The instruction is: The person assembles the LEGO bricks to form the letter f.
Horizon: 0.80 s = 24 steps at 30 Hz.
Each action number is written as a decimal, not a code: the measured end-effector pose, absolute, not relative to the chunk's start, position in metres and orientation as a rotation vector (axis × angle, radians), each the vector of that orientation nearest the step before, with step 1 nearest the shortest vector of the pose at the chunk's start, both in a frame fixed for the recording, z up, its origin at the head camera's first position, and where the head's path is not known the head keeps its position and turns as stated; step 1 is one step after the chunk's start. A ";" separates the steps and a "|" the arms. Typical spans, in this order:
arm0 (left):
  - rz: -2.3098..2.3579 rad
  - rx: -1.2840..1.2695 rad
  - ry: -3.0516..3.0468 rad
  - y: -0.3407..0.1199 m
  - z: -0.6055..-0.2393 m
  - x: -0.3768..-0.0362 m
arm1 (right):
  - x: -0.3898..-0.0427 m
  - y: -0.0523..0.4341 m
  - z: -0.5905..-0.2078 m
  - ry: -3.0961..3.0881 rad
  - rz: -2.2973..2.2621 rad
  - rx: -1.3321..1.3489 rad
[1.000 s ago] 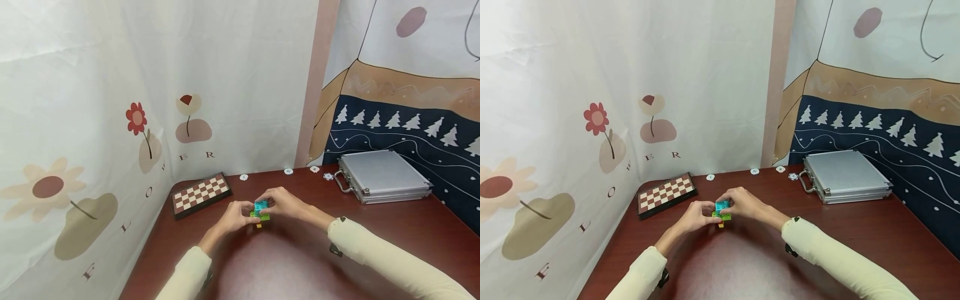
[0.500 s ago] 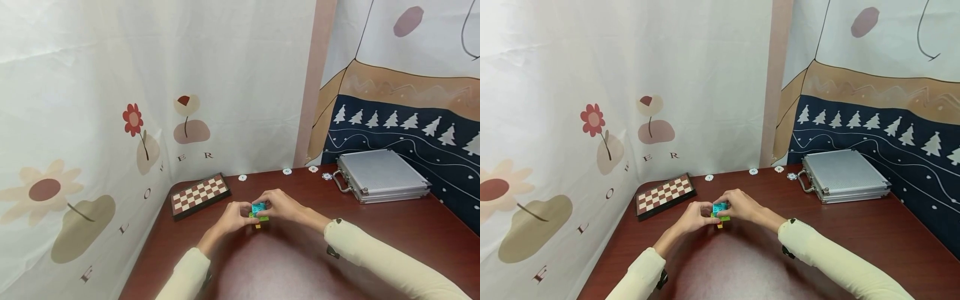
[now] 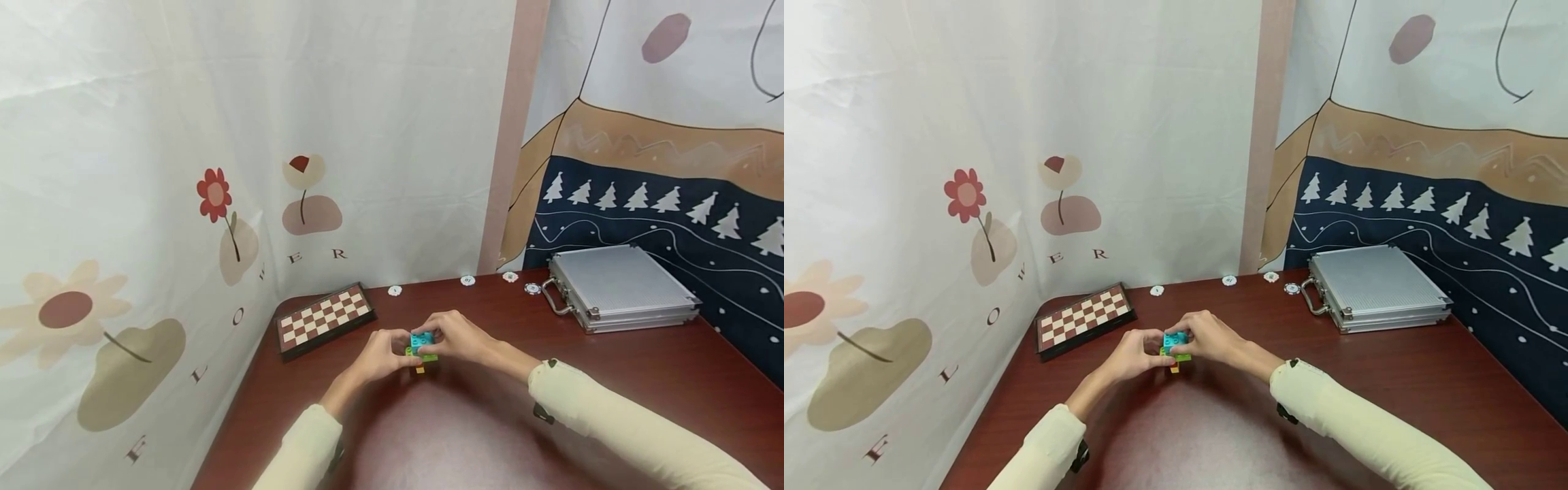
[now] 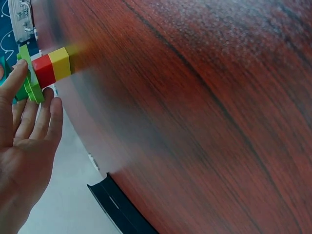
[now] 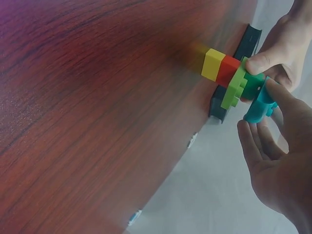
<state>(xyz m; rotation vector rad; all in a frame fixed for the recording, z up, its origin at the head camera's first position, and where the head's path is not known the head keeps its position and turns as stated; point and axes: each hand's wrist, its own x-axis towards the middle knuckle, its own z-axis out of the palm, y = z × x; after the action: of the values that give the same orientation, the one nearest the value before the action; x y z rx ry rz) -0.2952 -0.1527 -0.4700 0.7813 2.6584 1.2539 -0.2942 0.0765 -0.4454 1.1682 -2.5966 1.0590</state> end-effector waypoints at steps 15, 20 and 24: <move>1.237 0.798 2.659 -0.155 -0.469 -0.292 | -0.293 0.073 -0.442 -2.610 0.912 1.178; 1.208 0.786 2.669 -0.155 -0.471 -0.290 | -0.290 0.072 -0.448 -2.606 0.893 1.174; 1.229 0.789 2.657 -0.153 -0.471 -0.291 | -0.286 0.075 -0.451 -2.619 0.857 1.134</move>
<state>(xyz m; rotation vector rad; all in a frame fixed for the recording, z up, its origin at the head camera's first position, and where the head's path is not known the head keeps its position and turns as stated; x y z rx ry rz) -0.2915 -0.1533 -0.4714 0.7891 2.6566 1.2286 -0.2865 0.0752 -0.4511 1.1338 -2.6191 0.8570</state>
